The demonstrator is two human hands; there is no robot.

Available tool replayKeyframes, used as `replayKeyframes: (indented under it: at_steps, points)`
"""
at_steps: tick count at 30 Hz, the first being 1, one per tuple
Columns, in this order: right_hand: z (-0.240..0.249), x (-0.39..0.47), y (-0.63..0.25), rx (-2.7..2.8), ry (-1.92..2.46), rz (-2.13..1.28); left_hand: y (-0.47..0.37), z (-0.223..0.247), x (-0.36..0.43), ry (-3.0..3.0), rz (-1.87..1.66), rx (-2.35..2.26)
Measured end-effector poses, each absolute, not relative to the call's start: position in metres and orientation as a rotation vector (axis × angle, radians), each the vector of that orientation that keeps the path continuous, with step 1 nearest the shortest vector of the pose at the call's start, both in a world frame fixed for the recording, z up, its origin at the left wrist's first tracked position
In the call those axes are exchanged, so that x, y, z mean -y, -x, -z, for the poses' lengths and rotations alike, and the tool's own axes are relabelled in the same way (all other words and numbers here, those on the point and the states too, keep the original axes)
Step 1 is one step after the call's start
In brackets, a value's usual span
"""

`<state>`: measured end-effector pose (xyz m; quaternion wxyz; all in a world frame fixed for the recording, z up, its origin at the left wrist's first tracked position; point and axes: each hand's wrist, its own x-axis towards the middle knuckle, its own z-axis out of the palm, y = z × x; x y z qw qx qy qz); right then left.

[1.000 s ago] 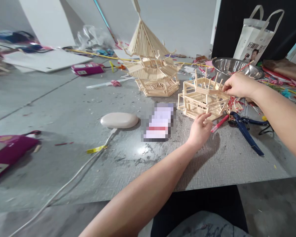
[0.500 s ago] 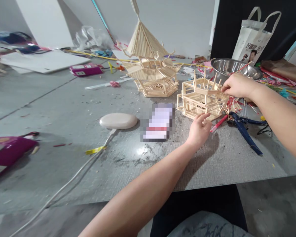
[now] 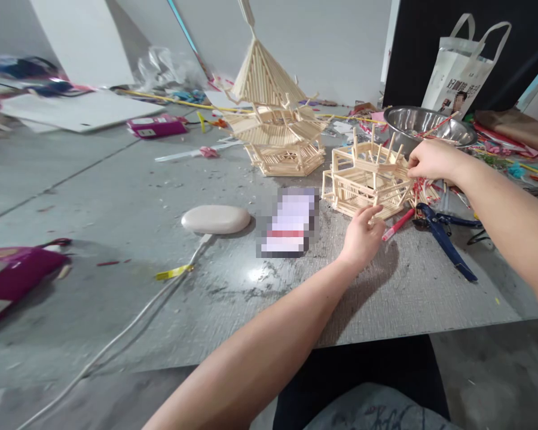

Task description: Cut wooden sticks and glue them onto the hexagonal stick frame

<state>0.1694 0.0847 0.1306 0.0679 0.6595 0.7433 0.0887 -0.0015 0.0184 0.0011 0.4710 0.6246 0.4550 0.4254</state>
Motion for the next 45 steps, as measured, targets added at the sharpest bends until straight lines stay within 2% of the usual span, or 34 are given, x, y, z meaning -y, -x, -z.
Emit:
replayKeyframes:
  at_steps: [21,45]
  points:
    - [-0.133,-0.084,-0.163,-2.229,-1.956,-0.313,0.001,-0.002,-0.018,-1.528,-1.063,-1.109]
    - [-0.146,-0.077,-0.174,-2.187,-1.988,-0.083,0.001,0.000,-0.019,-1.518,-1.068,-1.122]
